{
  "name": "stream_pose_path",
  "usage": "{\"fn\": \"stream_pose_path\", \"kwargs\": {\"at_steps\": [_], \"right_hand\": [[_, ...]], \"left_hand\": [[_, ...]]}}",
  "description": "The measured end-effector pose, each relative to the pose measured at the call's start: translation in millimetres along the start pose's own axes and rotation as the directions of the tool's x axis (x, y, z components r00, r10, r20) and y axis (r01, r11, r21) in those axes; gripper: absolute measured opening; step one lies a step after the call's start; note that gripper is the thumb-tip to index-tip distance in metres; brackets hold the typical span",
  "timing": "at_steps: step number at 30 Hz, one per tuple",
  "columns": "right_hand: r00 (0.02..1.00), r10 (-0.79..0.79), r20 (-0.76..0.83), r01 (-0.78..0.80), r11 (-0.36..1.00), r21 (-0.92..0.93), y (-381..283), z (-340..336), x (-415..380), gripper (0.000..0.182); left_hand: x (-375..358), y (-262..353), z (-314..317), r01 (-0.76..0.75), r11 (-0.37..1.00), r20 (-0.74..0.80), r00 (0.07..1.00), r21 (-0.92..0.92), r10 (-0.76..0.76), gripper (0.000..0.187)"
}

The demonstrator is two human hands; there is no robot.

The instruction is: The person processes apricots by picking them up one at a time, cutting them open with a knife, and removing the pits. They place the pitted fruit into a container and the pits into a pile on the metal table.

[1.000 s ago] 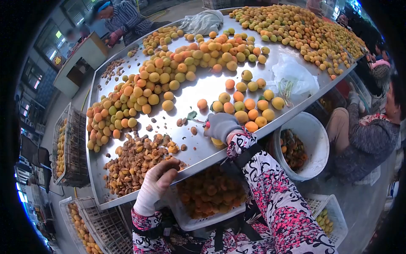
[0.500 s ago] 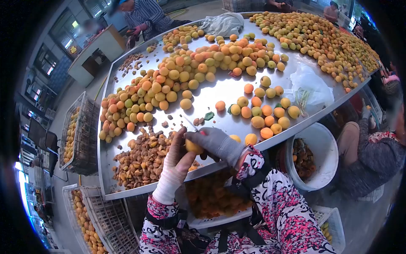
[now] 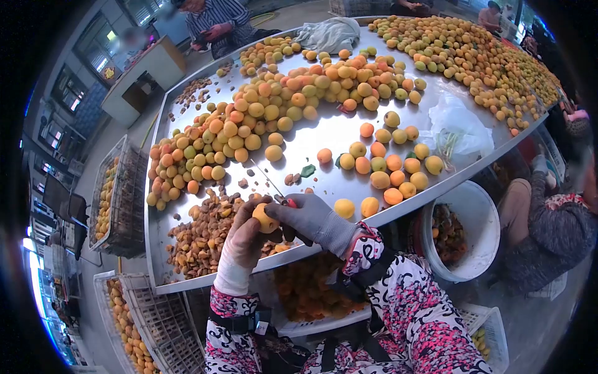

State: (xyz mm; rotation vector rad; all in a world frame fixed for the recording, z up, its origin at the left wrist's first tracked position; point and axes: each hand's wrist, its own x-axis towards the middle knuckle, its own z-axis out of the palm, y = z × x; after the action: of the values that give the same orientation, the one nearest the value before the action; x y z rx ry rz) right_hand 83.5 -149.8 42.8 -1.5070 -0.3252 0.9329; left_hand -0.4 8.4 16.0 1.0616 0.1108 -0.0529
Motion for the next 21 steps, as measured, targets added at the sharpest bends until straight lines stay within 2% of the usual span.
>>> {"fn": "stream_pose_path", "kwargs": {"at_steps": [3, 5, 7, 8, 9, 10, 11, 13, 15, 21], "right_hand": [[0.999, -0.008, 0.039, 0.007, 1.0, 0.023, 5, 2, 2, 0.044], [1.0, -0.017, -0.001, 0.017, 1.0, 0.001, 2, 4, 2, 0.039], [0.999, -0.024, -0.036, 0.023, 0.999, -0.022, 0, 8, 0, 0.035], [0.991, -0.125, -0.045, 0.129, 0.984, 0.122, 0, 8, -2, 0.035], [0.973, -0.22, -0.07, 0.23, 0.937, 0.263, -1, 8, -3, 0.036], [0.973, -0.22, -0.068, 0.231, 0.937, 0.264, -1, 7, -5, 0.036], [0.976, -0.219, -0.011, 0.215, 0.944, 0.248, -2, 5, -6, 0.035], [0.976, -0.215, 0.045, 0.199, 0.952, 0.234, -1, 4, -7, 0.034], [0.96, -0.274, 0.053, 0.274, 0.962, 0.011, 1, 8, -8, 0.035], [0.962, -0.269, 0.039, 0.27, 0.963, -0.019, 13, 12, -1, 0.036]], "left_hand": [[-3, 5, 0, -0.029, 0.999, 0.009, 1.0, 0.04, 0.029, 0.056], [-1, 5, -4, -0.048, 0.997, 0.004, 0.999, 0.056, 0.048, 0.055], [4, 0, -16, 0.014, 0.994, 0.045, 0.999, -0.112, -0.009, 0.056], [5, -4, -18, 0.009, 0.994, 0.042, 0.999, -0.111, -0.004, 0.056], [6, -8, -16, 0.007, 0.963, 0.015, 1.0, -0.269, -0.003, 0.055], [7, -10, -15, 0.002, 0.907, -0.011, 1.0, -0.421, -0.007, 0.053], [7, -9, -15, 0.021, 0.888, 0.084, 0.996, -0.459, 0.02, 0.045], [5, -12, -15, 0.019, 0.888, 0.054, 0.999, -0.46, 0.007, 0.045], [5, -12, -15, 0.016, 0.888, 0.024, 1.0, -0.46, -0.005, 0.046], [9, -15, -17, 0.006, 0.898, -0.038, 0.999, -0.44, -0.025, 0.046]]}}
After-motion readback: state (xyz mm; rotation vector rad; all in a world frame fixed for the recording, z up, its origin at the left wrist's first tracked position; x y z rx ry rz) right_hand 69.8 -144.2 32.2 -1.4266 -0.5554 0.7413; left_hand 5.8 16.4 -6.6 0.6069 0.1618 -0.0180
